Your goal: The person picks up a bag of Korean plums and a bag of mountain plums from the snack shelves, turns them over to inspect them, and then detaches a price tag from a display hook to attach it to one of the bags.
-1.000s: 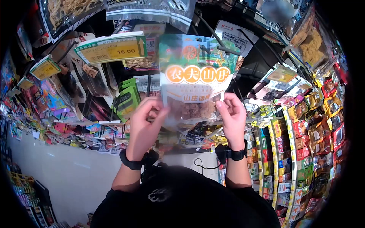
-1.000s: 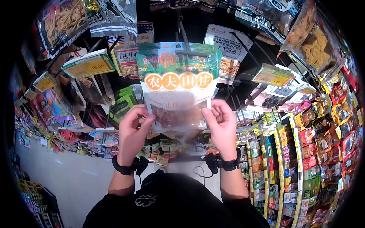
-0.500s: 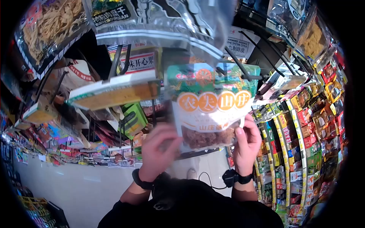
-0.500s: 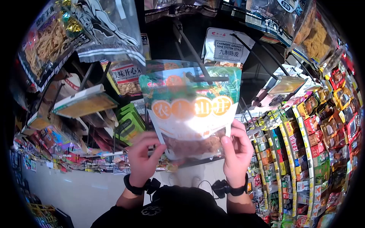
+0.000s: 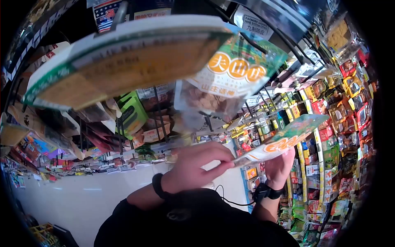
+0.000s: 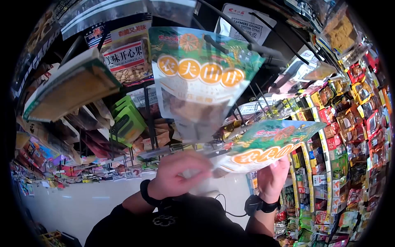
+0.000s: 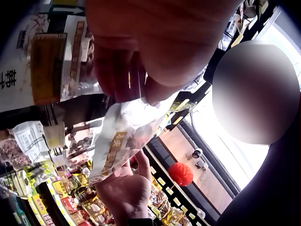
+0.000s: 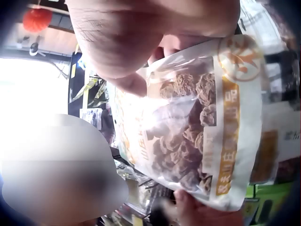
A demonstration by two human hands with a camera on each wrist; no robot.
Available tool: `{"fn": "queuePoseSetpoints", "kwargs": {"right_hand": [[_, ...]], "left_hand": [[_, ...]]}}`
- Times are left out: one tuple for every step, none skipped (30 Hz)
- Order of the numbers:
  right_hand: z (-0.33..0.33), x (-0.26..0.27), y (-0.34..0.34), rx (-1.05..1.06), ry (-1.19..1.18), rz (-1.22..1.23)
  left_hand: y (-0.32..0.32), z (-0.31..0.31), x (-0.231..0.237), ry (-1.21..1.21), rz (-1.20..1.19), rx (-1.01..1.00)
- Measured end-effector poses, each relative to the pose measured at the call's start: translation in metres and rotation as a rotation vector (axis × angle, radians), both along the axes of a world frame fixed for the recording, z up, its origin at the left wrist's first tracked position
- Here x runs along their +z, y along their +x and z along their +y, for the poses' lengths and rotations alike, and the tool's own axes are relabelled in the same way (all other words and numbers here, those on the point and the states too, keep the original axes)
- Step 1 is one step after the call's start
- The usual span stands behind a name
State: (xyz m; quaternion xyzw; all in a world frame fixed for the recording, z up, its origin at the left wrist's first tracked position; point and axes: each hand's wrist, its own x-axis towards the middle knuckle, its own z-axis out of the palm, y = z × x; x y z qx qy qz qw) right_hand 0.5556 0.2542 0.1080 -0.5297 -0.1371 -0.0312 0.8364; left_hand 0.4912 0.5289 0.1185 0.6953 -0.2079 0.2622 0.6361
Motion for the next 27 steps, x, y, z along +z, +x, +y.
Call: {"fn": "queuePoseSetpoints", "kwargs": {"right_hand": [[-0.007,-0.004,-0.007,-0.028,-0.089,-0.021],[-0.014,-0.007,-0.011,-0.045,-0.178,-0.041],[-0.021,-0.01,-0.015,-0.052,-0.172,-0.049],[-0.033,-0.011,-0.022,-0.027,-0.194,-0.059],[-0.039,-0.012,-0.032,-0.06,-0.172,-0.051],[-0.045,-0.012,-0.042,-0.096,-0.15,-0.045],[-0.054,-0.014,-0.051,-0.101,-0.148,-0.053],[-0.064,-0.017,-0.059,-0.095,-0.11,-0.044],[-0.073,-0.018,-0.067,-0.09,-0.072,-0.032],[-0.081,-0.018,-0.076,-0.099,-0.068,-0.036],[-0.088,-0.015,-0.089,-0.104,-0.033,-0.018],[-0.096,-0.014,-0.101,-0.113,0.004,0.002],[-0.106,-0.016,-0.112,-0.155,-0.04,-0.028],[-0.118,-0.018,-0.125,-0.176,-0.029,-0.029],[-0.127,-0.02,-0.138,-0.213,-0.046,-0.005],[-0.134,-0.021,-0.15,-0.246,-0.061,0.021],[-0.136,-0.019,-0.163,-0.259,-0.047,0.0],[-0.138,-0.021,-0.175,-0.267,-0.022,0.009],[-0.149,-0.03,-0.188,-0.274,-0.055,0.015],[-0.161,-0.038,-0.204,-0.28,-0.098,0.035],[-0.169,-0.045,-0.218,-0.334,-0.076,0.049],[-0.177,-0.051,-0.233,-0.333,-0.065,0.047],[-0.185,-0.056,-0.246,-0.362,-0.018,0.042],[-0.192,-0.061,-0.259,-0.397,0.029,0.037],[-0.2,-0.064,-0.271,-0.451,-0.01,0.054],[-0.207,-0.065,-0.283,-0.471,-0.001,0.056],[-0.212,-0.058,-0.295,-0.423,-0.042,0.031]], "left_hand": [[-0.001,-0.005,-0.002,-0.015,-0.016,-0.082],[-0.003,-0.01,-0.003,-0.03,-0.03,-0.154],[-0.006,-0.014,0.0,-0.015,-0.041,-0.181],[-0.009,-0.019,0.002,-0.015,-0.038,-0.177],[-0.011,-0.025,0.005,-0.002,-0.035,-0.214],[-0.013,-0.032,0.007,0.011,-0.033,-0.253],[-0.016,-0.039,0.007,0.014,-0.041,-0.258],[-0.018,-0.047,0.005,0.013,-0.05,-0.284],[-0.021,-0.055,0.004,0.013,-0.056,-0.312],[-0.024,-0.063,0.003,0.018,-0.06,-0.32],[-0.029,-0.073,0.002,0.022,-0.024,-0.352],[-0.034,-0.083,0.001,0.027,0.014,-0.387],[-0.039,-0.095,0.0,0.036,0.015,-0.406],[-0.045,-0.109,-0.001,0.03,0.108,-0.45],[-0.052,-0.123,0.0,0.029,0.201,-0.49],[-0.06,-0.136,0.0,0.048,0.202,-0.504],[-0.067,-0.147,0.001,0.126,0.256,-0.552],[-0.07,-0.156,0.003,0.211,0.299,-0.585],[-0.075,-0.166,-0.001,0.282,0.282,-0.621],[-0.081,-0.175,-0.003,0.293,0.288,-0.615],[-0.088,-0.184,-0.003,0.326,0.251,-0.617],[-0.093,-0.193,-0.004,0.362,0.208,-0.621],[-0.096,-0.203,-0.009,0.356,0.204,-0.701],[-0.101,-0.211,-0.005,0.371,0.198,-0.706],[-0.107,-0.219,0.002,0.36,0.225,-0.787],[-0.113,-0.228,0.004,0.346,0.258,-0.875],[-0.119,-0.238,0.004,0.354,0.262,-0.898]]}}
